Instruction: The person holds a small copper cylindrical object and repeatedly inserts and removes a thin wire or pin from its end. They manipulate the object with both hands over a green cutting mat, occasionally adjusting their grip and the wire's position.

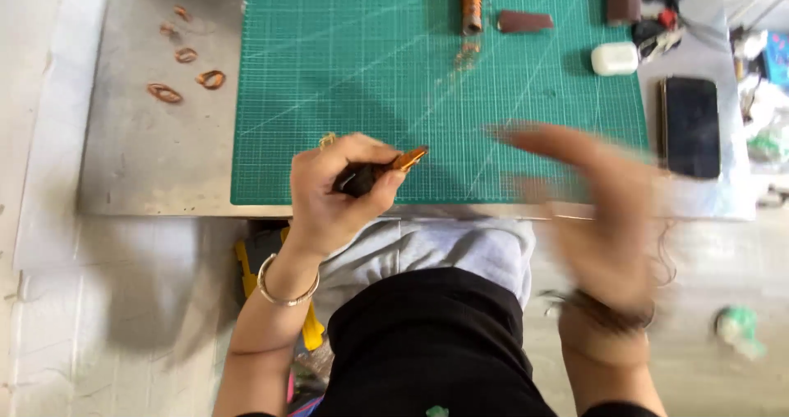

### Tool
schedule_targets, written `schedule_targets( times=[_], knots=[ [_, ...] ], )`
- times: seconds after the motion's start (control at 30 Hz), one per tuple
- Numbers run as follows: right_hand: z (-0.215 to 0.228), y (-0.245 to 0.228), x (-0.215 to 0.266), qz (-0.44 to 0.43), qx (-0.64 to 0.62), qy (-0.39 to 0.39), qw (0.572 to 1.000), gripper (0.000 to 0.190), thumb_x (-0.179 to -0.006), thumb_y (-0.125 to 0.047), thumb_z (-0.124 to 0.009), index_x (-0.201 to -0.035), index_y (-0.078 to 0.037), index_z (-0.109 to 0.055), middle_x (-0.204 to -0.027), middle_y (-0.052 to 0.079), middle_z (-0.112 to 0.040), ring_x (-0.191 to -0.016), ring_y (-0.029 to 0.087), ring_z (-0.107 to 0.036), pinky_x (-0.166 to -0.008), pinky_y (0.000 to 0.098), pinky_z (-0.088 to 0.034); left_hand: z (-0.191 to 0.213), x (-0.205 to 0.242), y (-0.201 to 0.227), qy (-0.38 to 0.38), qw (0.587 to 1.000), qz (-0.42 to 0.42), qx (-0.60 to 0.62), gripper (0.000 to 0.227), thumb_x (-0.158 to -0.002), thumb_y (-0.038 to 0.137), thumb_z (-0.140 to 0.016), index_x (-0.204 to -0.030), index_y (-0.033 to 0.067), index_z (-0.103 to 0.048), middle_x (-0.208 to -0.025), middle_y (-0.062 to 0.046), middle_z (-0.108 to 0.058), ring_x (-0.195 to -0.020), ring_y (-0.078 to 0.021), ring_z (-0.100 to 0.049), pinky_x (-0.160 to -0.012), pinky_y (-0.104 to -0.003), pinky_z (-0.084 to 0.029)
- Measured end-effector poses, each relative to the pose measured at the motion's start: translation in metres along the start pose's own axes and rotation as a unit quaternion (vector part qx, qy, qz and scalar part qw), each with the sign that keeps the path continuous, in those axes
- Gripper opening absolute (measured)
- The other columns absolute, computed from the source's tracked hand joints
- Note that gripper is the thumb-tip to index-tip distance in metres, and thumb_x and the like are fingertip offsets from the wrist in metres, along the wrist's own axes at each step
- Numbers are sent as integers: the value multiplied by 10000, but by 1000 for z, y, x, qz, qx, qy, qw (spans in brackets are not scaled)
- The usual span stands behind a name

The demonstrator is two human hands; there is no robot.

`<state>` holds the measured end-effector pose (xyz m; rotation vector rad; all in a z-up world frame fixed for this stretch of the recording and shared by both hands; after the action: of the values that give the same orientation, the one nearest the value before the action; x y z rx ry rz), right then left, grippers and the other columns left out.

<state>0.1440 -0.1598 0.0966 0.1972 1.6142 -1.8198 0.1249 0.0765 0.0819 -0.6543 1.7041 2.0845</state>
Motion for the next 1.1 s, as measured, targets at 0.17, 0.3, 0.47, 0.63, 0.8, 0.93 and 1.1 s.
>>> schedule_targets(
  times=[0.17,0.3,0.47,0.63,0.8,0.93,1.1],
  knots=[
    [-96,42,-53,-204,-135,-104,964,147,-917,-72,-534,-1038,7,-554,-822,55,-612,-599,81,-555,-546,184,-501,-9,-18,-5,-79,993,-27,-80,118,-864,109,-660,-928,35,-595,-874,-64,-679,-684,-125,-629,-608,-212,-490],
    [-90,63,-60,-198,-139,-32,970,100,-802,52,-590,-902,57,-599,-585,105,-582,-464,107,-457,-461,218,-424,-7,-35,-8,-70,994,-51,-59,101,-816,118,-700,-867,35,-675,-761,-37,-703,-593,-207,-661,-544,-248,-526],
    [-89,73,-65,-238,-138,-18,961,68,-705,19,-628,-772,21,-622,-572,58,-545,-512,105,-441,-478,226,-435,-12,-43,-16,-99,992,-65,-44,92,-811,135,-697,-873,71,-674,-770,13,-701,-628,-171,-661,-609,-228,-540],
    [-90,85,-63,-220,-158,40,962,65,-685,17,-594,-749,25,-601,-542,30,-436,-520,89,-385,-470,215,-400,-15,-56,-8,-148,984,-95,-20,97,-821,130,-683,-887,61,-678,-778,-17,-703,-639,-195,-671,-607,-244,-545],
    [-91,95,-62,-223,-167,95,956,38,-692,31,-576,-712,7,-597,-535,23,-427,-513,73,-382,-455,203,-396,-16,-62,-12,-191,976,-100,43,101,-811,117,-691,-887,51,-682,-779,-35,-704,-640,-200,-688,-589,-238,-547],
    [-80,98,-67,-215,-127,135,959,66,-703,66,-526,-690,16,-567,-536,47,-421,-504,95,-368,-463,216,-389,-15,-70,-10,-210,968,-98,98,86,-809,69,-691,-873,14,-673,-752,-75,-698,-628,-205,-688,-573,-250,-559],
    [-56,116,-63,-213,-86,162,960,65,-707,57,-519,-677,3,-540,-539,43,-411,-502,86,-365,-448,210,-364,-20,-76,0,-191,968,-125,103,79,-810,70,-679,-842,-2,-669,-709,-65,-680,-597,-190,-677,-565,-236,-560]
  ],
)
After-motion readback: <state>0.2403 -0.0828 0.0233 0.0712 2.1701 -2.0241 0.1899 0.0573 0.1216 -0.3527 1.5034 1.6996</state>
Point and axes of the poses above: each hand's wrist, its own x-axis away from the middle knuckle, its own z-axis out of the back of the hand, y = z × x, the point moved 9 cm from there along -x, towards the middle knuckle
